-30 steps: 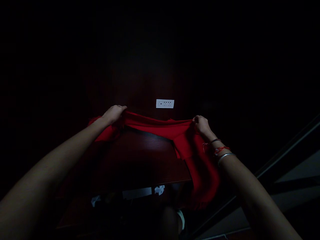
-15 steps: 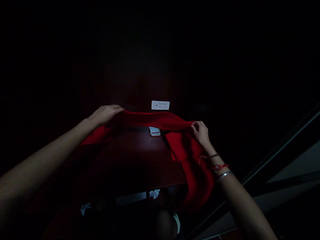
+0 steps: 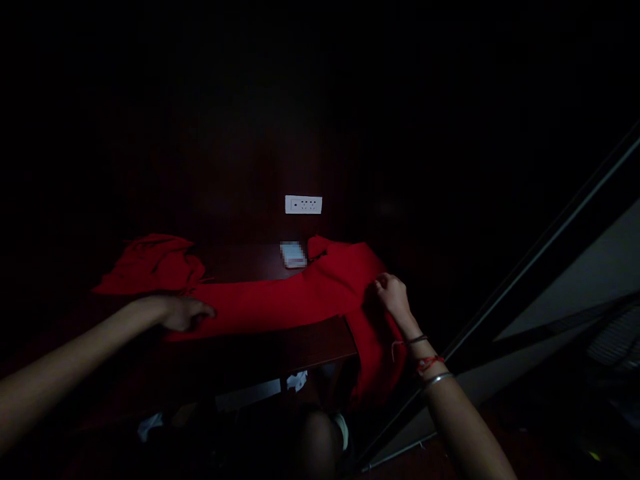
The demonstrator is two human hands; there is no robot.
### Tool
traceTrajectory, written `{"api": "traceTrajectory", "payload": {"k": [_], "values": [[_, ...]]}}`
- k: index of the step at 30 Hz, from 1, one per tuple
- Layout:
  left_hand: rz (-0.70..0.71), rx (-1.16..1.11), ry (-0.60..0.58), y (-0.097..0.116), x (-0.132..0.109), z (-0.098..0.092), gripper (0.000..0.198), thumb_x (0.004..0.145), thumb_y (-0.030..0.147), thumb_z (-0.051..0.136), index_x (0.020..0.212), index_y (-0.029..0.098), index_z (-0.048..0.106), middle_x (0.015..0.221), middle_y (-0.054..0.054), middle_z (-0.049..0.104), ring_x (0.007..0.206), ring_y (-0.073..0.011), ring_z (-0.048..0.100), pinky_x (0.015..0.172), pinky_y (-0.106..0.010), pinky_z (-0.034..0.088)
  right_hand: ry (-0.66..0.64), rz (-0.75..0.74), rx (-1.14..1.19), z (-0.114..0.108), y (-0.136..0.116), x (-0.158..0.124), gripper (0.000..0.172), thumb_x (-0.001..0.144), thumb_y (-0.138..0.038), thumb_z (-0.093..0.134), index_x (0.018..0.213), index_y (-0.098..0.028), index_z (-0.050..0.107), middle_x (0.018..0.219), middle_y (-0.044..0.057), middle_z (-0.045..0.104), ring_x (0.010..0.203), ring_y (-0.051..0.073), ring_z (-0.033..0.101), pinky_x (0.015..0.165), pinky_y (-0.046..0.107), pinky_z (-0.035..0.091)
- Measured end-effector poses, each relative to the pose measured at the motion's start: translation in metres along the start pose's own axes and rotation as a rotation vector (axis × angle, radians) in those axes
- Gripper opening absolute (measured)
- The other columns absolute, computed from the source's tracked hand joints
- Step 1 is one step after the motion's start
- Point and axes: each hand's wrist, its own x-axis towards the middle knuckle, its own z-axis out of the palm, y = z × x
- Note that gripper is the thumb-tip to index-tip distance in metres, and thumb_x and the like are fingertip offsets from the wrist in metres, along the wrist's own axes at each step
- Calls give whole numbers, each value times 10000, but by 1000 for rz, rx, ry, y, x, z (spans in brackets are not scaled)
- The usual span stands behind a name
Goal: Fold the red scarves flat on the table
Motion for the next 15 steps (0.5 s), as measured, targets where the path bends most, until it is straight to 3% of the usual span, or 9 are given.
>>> {"api": "traceTrajectory", "payload": {"k": [2,3,5,7,9,11,15], "values": [[14,-31,-182,16,22,-31,483,649,252,549,1124,173,501,1069,-53,575,893,-163,555,748,-216,422,24,118,-64,-6,0,14,245,788,-242,409,938,-122,560,928,120,555,772,163,542,615,225,384],[66,-42,-156,29,36,-45,477,704,326,499,1145,145,479,1104,-77,550,937,-170,534,788,-226,403,6,161,-88,-8,0,21,259,794,-252,398,949,-119,557,936,131,549,768,170,545,602,230,385],[116,6,5,63,69,-63,501,751,412,429,1178,151,442,1175,-101,489,1027,-202,478,861,-274,357,-47,196,-105,-8,1,38,279,805,-247,382,991,-113,541,946,139,546,783,173,548,613,232,389],[188,-12,224,96,102,-66,486,809,392,332,1237,164,361,1247,-101,414,1104,-192,410,914,-281,306,-63,162,-114,-6,-1,55,311,812,-240,376,1065,-108,499,978,145,539,823,177,543,653,236,394],[156,-57,383,118,130,-53,522,827,413,279,1282,156,277,1308,-121,319,1176,-213,317,935,-316,283,-25,44,-133,-3,-6,70,361,826,-248,351,1151,-113,433,1044,151,517,886,187,524,711,256,396],[14,-101,464,125,148,-29,583,819,475,256,1313,173,195,1356,-132,207,1230,-269,189,941,-408,254,7,-177,-163,3,-16,83,395,841,-270,319,1212,-145,376,1142,143,468,1006,205,462,808,304,369],[-180,-117,590,104,158,24,623,800,522,258,1328,218,128,1385,-115,101,1248,-296,91,939,-485,205,-63,-567,-222,21,-31,102,425,854,-347,286,1268,-248,296,1297,64,340,1214,234,202,947,479,188]]}}
